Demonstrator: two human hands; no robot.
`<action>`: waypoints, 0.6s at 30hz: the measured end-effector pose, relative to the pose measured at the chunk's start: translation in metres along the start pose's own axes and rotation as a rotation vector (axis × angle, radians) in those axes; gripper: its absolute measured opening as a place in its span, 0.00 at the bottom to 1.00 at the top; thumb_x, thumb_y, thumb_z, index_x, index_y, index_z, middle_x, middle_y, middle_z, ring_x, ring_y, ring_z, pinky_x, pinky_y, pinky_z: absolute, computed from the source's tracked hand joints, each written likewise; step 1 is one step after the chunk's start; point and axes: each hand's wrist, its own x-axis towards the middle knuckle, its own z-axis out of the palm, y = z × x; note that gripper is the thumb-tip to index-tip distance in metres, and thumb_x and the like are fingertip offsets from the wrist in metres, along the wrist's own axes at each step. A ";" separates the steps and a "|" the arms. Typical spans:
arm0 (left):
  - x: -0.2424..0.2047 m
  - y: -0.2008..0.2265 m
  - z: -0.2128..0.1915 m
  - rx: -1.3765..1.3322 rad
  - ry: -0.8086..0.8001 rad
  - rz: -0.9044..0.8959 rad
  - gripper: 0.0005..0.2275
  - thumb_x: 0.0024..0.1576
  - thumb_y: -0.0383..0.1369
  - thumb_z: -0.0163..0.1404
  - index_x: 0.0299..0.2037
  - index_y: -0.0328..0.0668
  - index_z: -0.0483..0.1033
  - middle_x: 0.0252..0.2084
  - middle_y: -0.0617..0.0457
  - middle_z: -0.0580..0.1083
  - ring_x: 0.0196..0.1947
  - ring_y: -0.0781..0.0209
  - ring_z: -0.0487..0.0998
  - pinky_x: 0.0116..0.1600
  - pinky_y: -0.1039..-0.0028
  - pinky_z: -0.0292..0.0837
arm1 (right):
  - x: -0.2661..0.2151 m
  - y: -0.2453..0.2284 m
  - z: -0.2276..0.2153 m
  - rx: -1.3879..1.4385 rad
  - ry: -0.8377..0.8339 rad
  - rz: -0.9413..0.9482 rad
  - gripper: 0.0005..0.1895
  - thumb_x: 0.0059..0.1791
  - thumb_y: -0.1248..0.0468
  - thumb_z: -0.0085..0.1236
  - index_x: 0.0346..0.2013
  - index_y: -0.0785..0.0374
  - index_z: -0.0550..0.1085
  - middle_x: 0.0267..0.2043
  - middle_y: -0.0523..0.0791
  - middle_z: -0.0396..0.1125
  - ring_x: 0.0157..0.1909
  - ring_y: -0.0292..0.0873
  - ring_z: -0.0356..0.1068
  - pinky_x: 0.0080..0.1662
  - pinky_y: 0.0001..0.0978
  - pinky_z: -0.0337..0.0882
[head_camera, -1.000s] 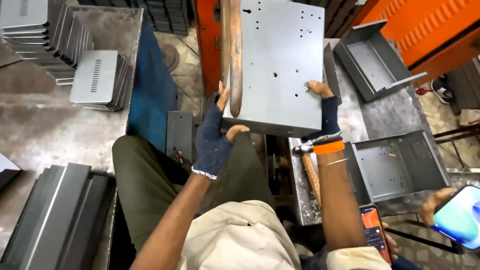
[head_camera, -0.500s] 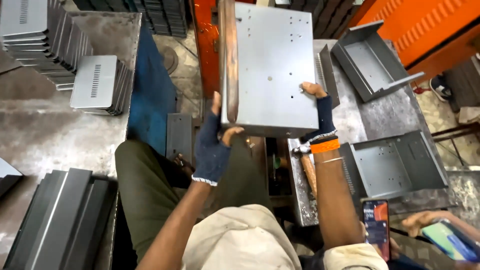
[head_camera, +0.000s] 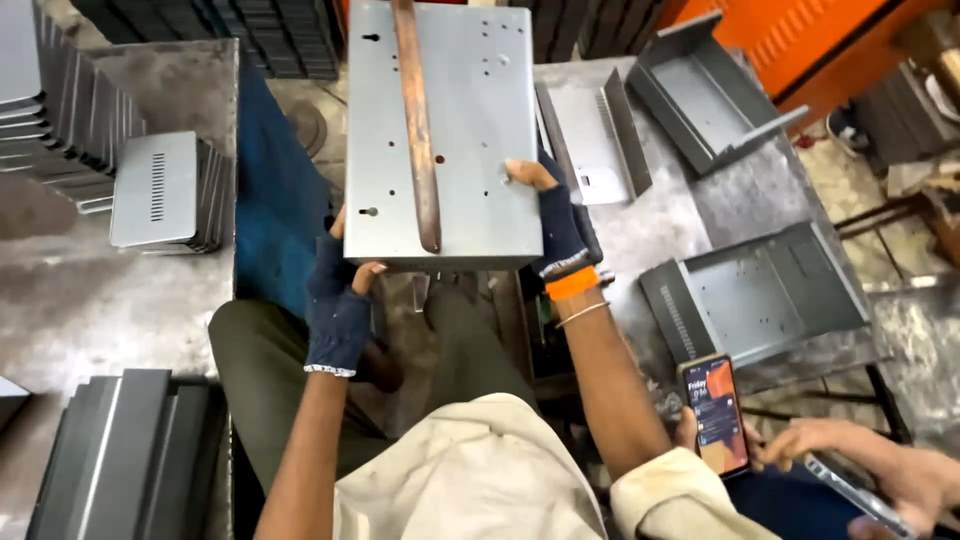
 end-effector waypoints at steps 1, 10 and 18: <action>0.002 0.002 -0.001 0.077 0.015 0.029 0.32 0.54 0.28 0.63 0.70 0.37 0.64 0.67 0.40 0.69 0.69 0.51 0.66 0.72 0.60 0.61 | 0.014 0.009 -0.002 0.043 -0.040 -0.018 0.15 0.42 0.55 0.57 0.36 0.62 0.71 0.37 0.46 0.65 0.41 0.44 0.62 0.46 0.36 0.62; 0.007 -0.008 -0.044 0.055 0.016 -0.050 0.28 0.56 0.24 0.60 0.68 0.36 0.66 0.64 0.37 0.71 0.66 0.51 0.67 0.68 0.57 0.66 | 0.050 0.060 0.007 0.050 -0.036 -0.080 0.20 0.40 0.59 0.55 0.42 0.69 0.77 0.36 0.48 0.71 0.37 0.43 0.67 0.43 0.32 0.67; 0.028 -0.018 -0.067 0.020 0.026 -0.095 0.24 0.60 0.26 0.57 0.67 0.35 0.67 0.62 0.40 0.72 0.64 0.55 0.68 0.68 0.56 0.64 | 0.145 0.157 -0.033 0.163 -0.412 -0.096 0.18 0.54 0.64 0.49 0.59 0.54 0.72 0.44 0.52 0.76 0.37 0.45 0.75 0.40 0.27 0.75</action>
